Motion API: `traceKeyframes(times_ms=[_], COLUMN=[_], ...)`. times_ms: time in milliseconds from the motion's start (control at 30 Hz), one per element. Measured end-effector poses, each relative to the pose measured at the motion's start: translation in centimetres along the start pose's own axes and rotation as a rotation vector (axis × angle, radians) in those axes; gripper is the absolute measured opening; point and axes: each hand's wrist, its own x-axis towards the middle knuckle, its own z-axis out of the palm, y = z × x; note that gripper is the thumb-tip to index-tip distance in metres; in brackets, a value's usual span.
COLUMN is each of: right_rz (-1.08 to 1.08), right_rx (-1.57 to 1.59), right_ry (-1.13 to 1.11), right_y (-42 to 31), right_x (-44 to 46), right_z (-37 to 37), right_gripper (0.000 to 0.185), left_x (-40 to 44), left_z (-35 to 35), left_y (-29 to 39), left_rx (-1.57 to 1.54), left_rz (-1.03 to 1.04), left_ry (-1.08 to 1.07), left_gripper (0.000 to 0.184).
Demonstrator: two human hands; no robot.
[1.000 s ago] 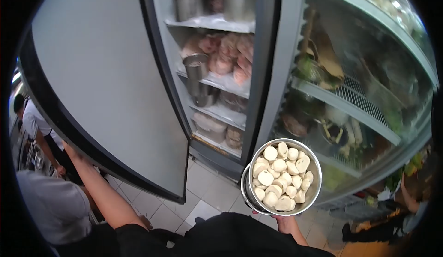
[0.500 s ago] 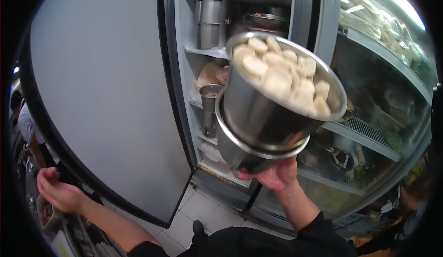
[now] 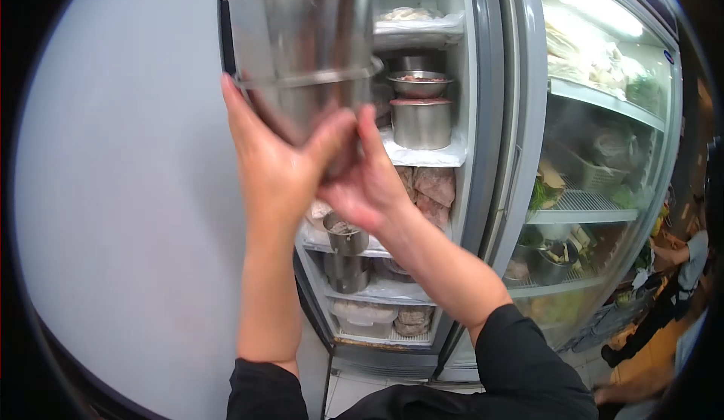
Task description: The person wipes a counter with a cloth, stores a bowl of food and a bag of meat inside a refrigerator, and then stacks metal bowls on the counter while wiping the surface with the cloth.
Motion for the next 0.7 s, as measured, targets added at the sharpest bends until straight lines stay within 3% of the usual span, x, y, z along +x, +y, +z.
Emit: traceKeyframes(times_ms=[233,300,333,467,600,633,667,700], right_rz=[-0.148,-0.167,-0.168,-0.168,-0.140,-0.079,-0.068,0.020], right_rx=[-0.218,-0.249,-0.295,-0.411,-0.459,-0.529,-0.534,-0.698], right_ry=[-0.223,-0.237,-0.193,-0.085,0.109,0.186,0.196,0.219], right_y=[-4.9,-6.3,-7.2,-8.6,-9.0,-9.4,-9.6,-9.7], right_x=[15.2,18.0,19.6,23.3,25.2,25.5,25.5,25.1], right_z=[0.2,0.4,0.4,-0.6,-2.5,-3.1,-4.2,-5.2], right_gripper=[0.075,0.075,0.076,0.076,0.073,0.064,0.064,0.050], left_x=[15.8,19.0,20.7,24.6,25.7,26.0,26.1,26.0], left_z=[4.3,5.7,6.4,8.8,10.9,11.2,11.5,11.7], left_y=[-5.8,-6.8,-7.3,-10.5,-13.9,-15.0,-16.3,-17.4], left_rx=[0.035,0.056,0.075,-0.007,0.051,-0.018,-0.020,0.022], left_rz=[0.115,0.135,0.150,0.082,0.090,0.042,0.027,0.015], left_ry=[0.139,0.179,0.220,0.145,0.208,0.122,0.123,0.115], left_gripper=[0.139,0.132,0.126,0.129,0.128,0.140,0.140,0.139])
